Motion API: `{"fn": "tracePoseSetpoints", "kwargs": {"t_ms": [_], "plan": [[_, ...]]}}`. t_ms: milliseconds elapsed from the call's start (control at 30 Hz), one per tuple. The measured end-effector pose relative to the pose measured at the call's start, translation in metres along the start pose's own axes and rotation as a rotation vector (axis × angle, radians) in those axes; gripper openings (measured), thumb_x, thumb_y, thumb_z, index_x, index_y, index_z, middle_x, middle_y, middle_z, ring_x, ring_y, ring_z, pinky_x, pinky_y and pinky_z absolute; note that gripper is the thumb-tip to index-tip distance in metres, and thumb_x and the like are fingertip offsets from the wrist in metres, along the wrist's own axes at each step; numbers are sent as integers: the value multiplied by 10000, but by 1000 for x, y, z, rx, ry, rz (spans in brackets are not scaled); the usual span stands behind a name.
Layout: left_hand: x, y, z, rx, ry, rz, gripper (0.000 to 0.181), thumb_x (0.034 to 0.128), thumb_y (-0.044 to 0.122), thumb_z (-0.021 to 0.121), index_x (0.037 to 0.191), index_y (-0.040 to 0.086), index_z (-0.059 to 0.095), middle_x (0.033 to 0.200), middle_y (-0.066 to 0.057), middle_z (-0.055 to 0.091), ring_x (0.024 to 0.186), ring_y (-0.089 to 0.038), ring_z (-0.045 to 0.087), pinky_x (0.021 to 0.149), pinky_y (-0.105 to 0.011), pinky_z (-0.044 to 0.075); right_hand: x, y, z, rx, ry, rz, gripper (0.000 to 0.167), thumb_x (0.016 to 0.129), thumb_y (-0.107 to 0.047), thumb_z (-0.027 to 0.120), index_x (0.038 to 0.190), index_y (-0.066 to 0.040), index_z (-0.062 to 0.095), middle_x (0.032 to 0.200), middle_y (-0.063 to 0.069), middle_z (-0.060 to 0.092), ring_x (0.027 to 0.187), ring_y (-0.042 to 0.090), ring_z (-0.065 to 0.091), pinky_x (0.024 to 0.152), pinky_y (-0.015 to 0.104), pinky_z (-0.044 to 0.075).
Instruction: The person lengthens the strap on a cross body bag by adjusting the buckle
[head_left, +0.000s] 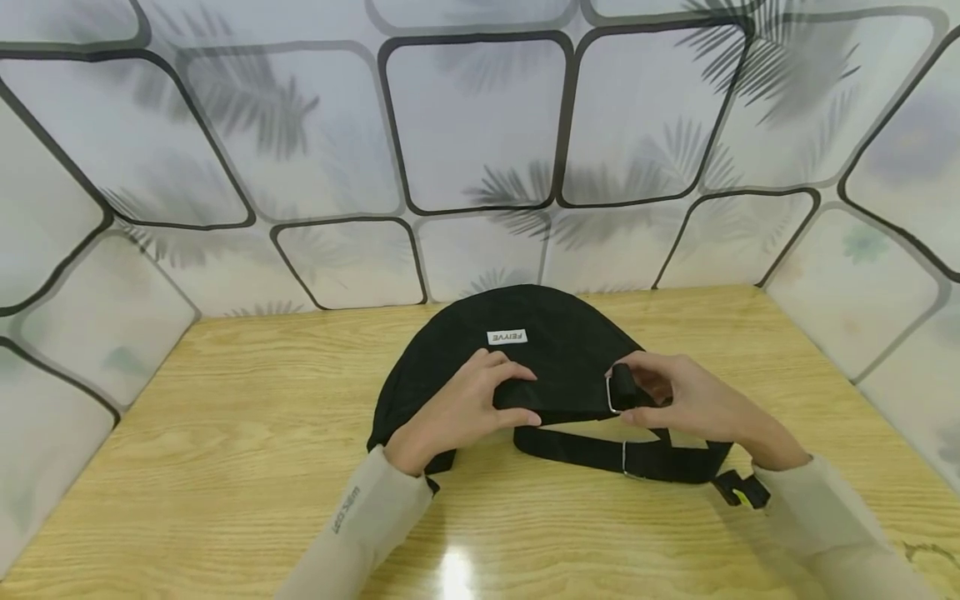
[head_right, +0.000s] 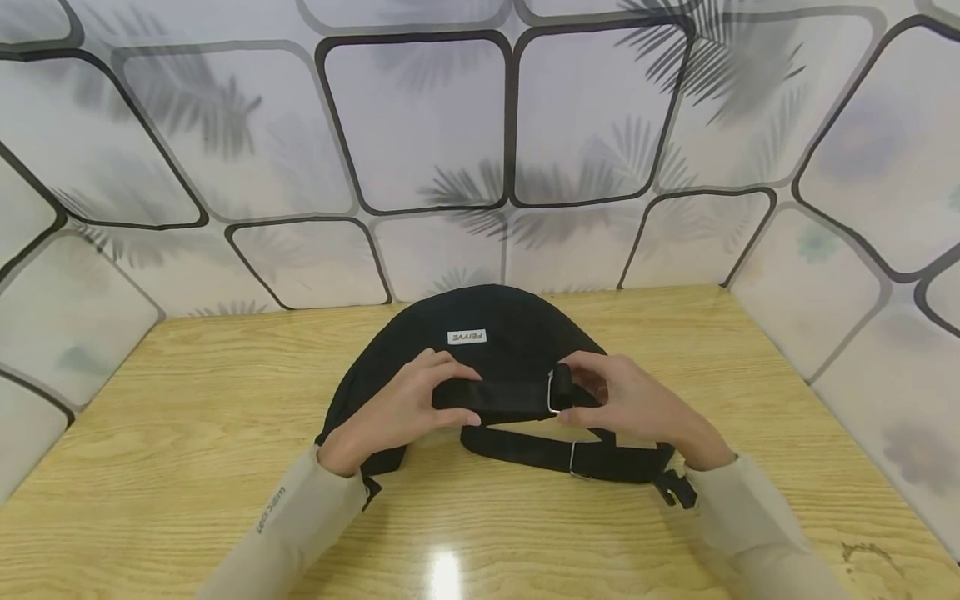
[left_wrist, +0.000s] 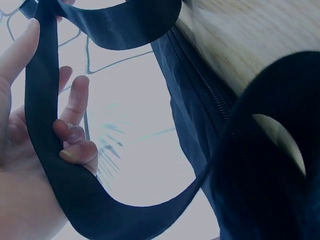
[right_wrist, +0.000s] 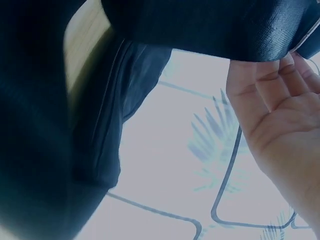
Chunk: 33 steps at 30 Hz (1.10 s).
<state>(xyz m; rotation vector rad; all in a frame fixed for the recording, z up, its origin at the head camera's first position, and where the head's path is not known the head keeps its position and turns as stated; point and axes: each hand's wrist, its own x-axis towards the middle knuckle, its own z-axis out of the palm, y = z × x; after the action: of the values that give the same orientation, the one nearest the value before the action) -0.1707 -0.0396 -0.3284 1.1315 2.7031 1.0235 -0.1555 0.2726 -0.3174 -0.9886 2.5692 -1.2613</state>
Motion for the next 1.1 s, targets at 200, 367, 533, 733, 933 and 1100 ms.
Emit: {"fn": "tracePoseSetpoints", "kwargs": {"t_ms": [200, 367, 533, 733, 933, 1100], "plan": [[1, 1, -2, -10, -8, -7, 474, 895, 320, 795, 1286, 80, 676, 1140, -40, 613, 947, -180, 471, 820, -333, 460, -11, 5, -8, -29, 19, 8, 435, 889, -43, 767, 1273, 68, 593, 994, -9, 686, 848, 84, 665, 696, 288, 548], [0, 0, -4, -1, 1, -3, 476, 890, 318, 798, 1281, 72, 680, 1123, -38, 614, 928, -178, 467, 807, -331, 457, -17, 12, -12, -35, 23, 15, 428, 901, -57, 762, 1283, 45, 596, 1005, 14, 676, 864, 85, 652, 725, 277, 530], [-4, -2, -6, 7, 14, -2, 477, 881, 317, 806, 1269, 66, 687, 1092, -30, 610, 909, -171, 459, 804, -326, 454, -23, 19, -13, -18, 29, -22, 415, 890, -5, 756, 1266, 49, 590, 948, 2, 669, 808, 106, 638, 725, 261, 510], [-9, -8, -8, 15, 29, -13, 466, 866, 297, 824, 1248, 59, 705, 1056, -19, 602, 894, -165, 453, 785, -323, 448, -27, 23, -12, -13, 8, -8, 402, 878, 31, 741, 1252, 41, 593, 933, -71, 669, 789, 113, 636, 712, 271, 508], [-14, -14, -10, 22, 28, -28, 448, 863, 307, 826, 1222, 62, 717, 1036, -6, 594, 945, -179, 491, 839, -353, 462, -28, 25, -12, -33, -7, 18, 405, 877, -6, 747, 1254, 25, 603, 955, -80, 666, 814, 94, 632, 705, 283, 507], [-22, -20, -17, 40, 42, -34, 387, 867, 268, 829, 1178, 59, 732, 1050, -10, 620, 979, -195, 552, 870, -371, 480, -30, 26, -13, -56, -12, 30, 413, 892, -58, 753, 1268, 23, 601, 993, -25, 680, 864, 83, 646, 750, 285, 525]]}}
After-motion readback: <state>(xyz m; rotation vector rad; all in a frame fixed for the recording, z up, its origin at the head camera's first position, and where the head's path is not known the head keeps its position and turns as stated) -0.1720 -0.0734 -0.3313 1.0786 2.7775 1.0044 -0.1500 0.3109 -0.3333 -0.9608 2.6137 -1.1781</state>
